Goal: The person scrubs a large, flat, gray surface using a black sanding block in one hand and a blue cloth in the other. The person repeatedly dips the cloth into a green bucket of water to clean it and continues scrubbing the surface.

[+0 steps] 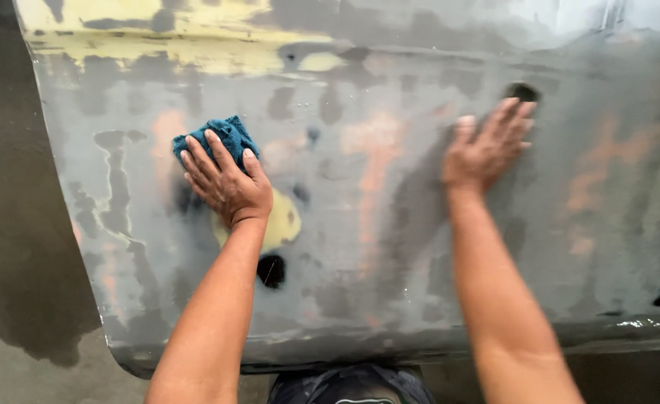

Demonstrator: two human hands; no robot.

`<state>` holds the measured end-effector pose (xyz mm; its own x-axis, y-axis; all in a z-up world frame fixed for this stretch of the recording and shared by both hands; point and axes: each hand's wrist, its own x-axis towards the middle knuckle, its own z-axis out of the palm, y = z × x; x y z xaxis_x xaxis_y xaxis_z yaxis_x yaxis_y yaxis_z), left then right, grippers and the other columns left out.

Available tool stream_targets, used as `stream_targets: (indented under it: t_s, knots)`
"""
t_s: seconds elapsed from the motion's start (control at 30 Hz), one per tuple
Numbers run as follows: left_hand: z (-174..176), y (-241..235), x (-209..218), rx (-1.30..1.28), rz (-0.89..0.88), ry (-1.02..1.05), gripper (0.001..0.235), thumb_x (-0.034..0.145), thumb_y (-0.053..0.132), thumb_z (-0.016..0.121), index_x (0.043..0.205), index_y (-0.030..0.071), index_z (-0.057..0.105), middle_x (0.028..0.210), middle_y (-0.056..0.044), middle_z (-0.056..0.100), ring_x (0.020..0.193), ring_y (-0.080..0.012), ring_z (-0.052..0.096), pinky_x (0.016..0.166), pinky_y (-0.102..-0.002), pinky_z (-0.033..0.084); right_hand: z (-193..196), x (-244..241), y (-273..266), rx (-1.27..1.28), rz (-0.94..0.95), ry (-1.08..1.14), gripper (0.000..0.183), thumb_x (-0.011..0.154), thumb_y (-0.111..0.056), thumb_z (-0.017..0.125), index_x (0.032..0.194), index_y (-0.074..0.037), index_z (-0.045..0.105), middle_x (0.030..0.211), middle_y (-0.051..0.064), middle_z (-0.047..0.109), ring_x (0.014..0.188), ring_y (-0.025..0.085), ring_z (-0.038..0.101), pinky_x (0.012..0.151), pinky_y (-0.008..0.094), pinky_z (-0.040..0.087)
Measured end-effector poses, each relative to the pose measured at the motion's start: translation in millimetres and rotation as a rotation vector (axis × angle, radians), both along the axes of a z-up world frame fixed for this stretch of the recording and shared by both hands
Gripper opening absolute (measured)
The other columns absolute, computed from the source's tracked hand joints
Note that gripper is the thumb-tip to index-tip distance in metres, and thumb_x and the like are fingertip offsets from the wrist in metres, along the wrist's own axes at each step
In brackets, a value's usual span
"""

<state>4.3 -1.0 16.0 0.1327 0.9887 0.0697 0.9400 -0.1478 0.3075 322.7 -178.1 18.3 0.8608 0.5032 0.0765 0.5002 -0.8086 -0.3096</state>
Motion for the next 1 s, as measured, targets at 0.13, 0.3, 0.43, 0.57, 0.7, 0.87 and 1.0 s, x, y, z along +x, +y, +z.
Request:
stream_targets:
  t_s: [0.13,0.3,0.43,0.57,0.7,0.87,1.0]
  knots:
    - [-9,-1,-4,0.030,-0.005,-0.003,0.070,0.106,0.045,0.049,0.163,0.008,0.036,0.170,-0.023,0.023,0.156,-0.0457,0.020,0.124,-0.063,0.016,-3,-94,47,-0.055,0.431,-0.033,0.065,0.112,-0.044,0.042,0.166,-0.009,0.030,0.175,0.015,0.020,0.162,0.035,0.013,0.130,0.054,0.005]
    - [-7,1,-3,0.034,-0.001,-0.011,0.069,0.106,0.046,0.049,0.162,0.007,0.037,0.169,-0.023,0.023,0.156,-0.0458,0.021,0.124,-0.063,0.017,26,-154,74,-0.216,1.246,0.281,0.069,0.099,-0.051,0.046,0.160,-0.023,0.028,0.170,0.003,0.018,0.157,0.026,0.015,0.126,0.055,0.010]
    - [-5,1,-3,0.040,-0.007,-0.012,0.069,0.107,0.046,0.048,0.162,0.006,0.037,0.169,-0.024,0.023,0.155,-0.0466,0.021,0.124,-0.063,0.017,-8,-43,24,-0.295,0.976,-0.198,0.069,0.106,-0.044,0.040,0.168,-0.017,0.027,0.175,0.006,0.016,0.160,0.031,0.015,0.126,0.059,0.010]
    - [-5,1,-1,0.038,-0.003,-0.011,0.070,0.105,0.046,0.049,0.162,0.007,0.037,0.169,-0.023,0.024,0.155,-0.0456,0.021,0.123,-0.063,0.017,3,0,10,-0.004,0.141,0.045,0.068,0.111,-0.045,0.039,0.167,-0.008,0.027,0.175,0.015,0.014,0.161,0.036,0.014,0.129,0.053,0.006]
    - [-6,2,-1,0.035,-0.002,-0.014,0.069,0.105,0.045,0.049,0.161,0.006,0.039,0.169,-0.023,0.024,0.155,-0.0460,0.021,0.124,-0.063,0.017,-19,-75,38,-0.038,0.586,-0.082,0.069,0.113,-0.040,0.045,0.169,-0.004,0.028,0.177,0.016,0.015,0.165,0.034,0.011,0.132,0.058,0.003]
    - [-4,0,-1,0.047,-0.007,-0.023,0.069,0.105,0.045,0.050,0.161,0.007,0.039,0.169,-0.023,0.025,0.155,-0.0460,0.021,0.124,-0.063,0.017,22,-124,40,-0.111,1.173,0.122,0.071,0.095,-0.048,0.055,0.156,-0.016,0.039,0.167,0.012,0.028,0.155,0.031,0.022,0.122,0.064,0.014]
    - [-3,1,0,0.048,-0.004,-0.020,0.070,0.104,0.045,0.049,0.161,0.007,0.039,0.168,-0.023,0.025,0.154,-0.0462,0.022,0.123,-0.062,0.018,-18,-23,-1,-0.190,0.638,-0.075,0.063,0.110,-0.037,0.039,0.168,-0.014,0.031,0.175,0.006,0.022,0.162,0.030,0.018,0.130,0.056,0.009]
